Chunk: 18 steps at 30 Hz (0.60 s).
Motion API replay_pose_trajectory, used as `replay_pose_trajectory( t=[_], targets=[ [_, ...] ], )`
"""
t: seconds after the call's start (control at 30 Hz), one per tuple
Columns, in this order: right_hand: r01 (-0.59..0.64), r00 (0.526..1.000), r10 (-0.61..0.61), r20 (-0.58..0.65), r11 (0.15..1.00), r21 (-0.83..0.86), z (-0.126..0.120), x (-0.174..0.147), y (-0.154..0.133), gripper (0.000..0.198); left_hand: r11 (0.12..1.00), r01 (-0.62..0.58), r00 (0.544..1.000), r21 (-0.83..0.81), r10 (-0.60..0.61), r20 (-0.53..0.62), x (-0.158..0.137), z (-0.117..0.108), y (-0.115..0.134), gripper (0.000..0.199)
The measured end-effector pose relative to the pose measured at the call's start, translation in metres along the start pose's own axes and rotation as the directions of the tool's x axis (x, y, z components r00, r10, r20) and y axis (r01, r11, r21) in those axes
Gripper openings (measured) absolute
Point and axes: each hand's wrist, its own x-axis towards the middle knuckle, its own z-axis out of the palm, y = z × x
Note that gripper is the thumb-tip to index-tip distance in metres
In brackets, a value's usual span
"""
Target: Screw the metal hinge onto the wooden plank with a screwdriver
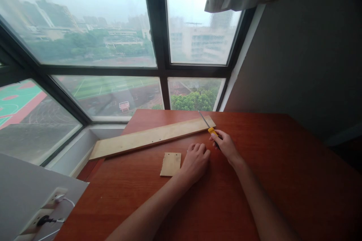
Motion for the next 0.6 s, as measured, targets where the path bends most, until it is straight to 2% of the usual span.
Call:
replay_pose_trajectory(
  t=[0.23,0.5,0.6],
  targets=[
    [-0.005,1.000,0.005,0.023,1.000,-0.004,0.003,-0.002,-0.003,0.039,0.995,0.102,0.995,-0.009,-0.102,0.017,-0.023,-0.013,-0.034,0.015],
    [-0.014,0.998,0.016,0.063,1.000,-0.026,0.010,-0.004,-0.001,0.038,0.980,0.167,0.985,-0.106,-0.171,-0.033,-0.068,-0.029,-0.101,0.016],
    [-0.016,0.997,0.020,0.078,0.999,-0.047,0.014,-0.004,0.002,0.038,0.979,0.154,0.987,-0.136,-0.158,-0.023,-0.081,-0.035,-0.119,0.017]
  ],
)
